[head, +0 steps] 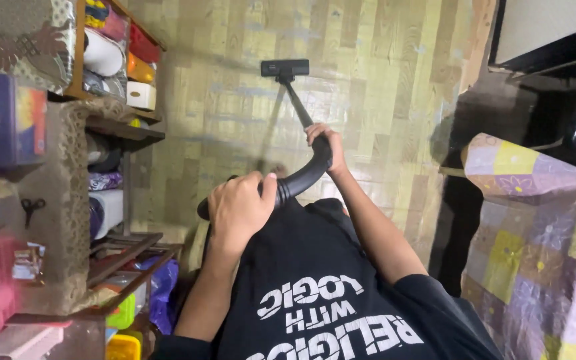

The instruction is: The person vacuums a tiled floor using a handheld vacuum cleaner with a long wand. They move the vacuum head back and forth across the floor in a repetitive pattern, covering the area between a shelving unit and a covered table.

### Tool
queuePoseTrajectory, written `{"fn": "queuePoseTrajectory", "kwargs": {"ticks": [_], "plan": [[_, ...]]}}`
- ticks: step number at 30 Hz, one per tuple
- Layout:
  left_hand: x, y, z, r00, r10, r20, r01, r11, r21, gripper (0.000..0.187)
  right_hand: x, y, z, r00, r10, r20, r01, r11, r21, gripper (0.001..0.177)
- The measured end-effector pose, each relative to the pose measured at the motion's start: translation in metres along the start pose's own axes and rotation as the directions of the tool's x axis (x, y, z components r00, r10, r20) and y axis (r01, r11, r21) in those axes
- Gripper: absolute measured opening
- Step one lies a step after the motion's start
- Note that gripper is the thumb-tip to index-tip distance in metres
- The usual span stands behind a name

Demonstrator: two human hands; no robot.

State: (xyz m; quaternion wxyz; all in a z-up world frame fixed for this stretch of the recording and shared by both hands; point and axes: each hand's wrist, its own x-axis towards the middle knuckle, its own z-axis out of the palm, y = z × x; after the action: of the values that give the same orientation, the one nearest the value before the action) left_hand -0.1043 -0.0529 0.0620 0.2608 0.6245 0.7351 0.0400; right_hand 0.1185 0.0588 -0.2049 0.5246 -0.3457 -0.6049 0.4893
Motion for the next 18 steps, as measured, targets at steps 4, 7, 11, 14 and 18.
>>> {"fn": "queuePoseTrajectory", "kwargs": {"ticks": [4,7,11,14,18], "plan": [[-0.058,0.008,0.021,1.000,-0.017,-0.022,0.018,1.000,0.010,0.056,-0.052,-0.057,-0.002,0.996,-0.010,0.091,0.012,1.000,-0.018,0.058],[-0.098,0.016,0.044,0.996,0.000,-0.088,0.001,1.000,0.009,0.052,-0.094,-0.066,-0.011,0.998,0.013,0.069,-0.015,0.999,0.038,0.054],[-0.149,0.025,0.070,0.994,0.004,-0.107,-0.002,1.000,0.018,0.054,-0.150,-0.065,-0.021,0.997,-0.024,0.075,0.017,0.996,0.090,0.054],[-0.185,0.025,0.085,0.997,-0.018,-0.080,0.021,0.999,0.031,0.054,-0.190,-0.064,-0.018,0.985,-0.160,0.060,0.153,0.983,0.105,0.052],[-0.225,0.024,0.093,0.997,-0.040,-0.063,0.043,0.998,0.040,0.052,-0.231,-0.067,-0.009,0.975,-0.222,0.029,0.219,0.972,0.084,0.051]]}}
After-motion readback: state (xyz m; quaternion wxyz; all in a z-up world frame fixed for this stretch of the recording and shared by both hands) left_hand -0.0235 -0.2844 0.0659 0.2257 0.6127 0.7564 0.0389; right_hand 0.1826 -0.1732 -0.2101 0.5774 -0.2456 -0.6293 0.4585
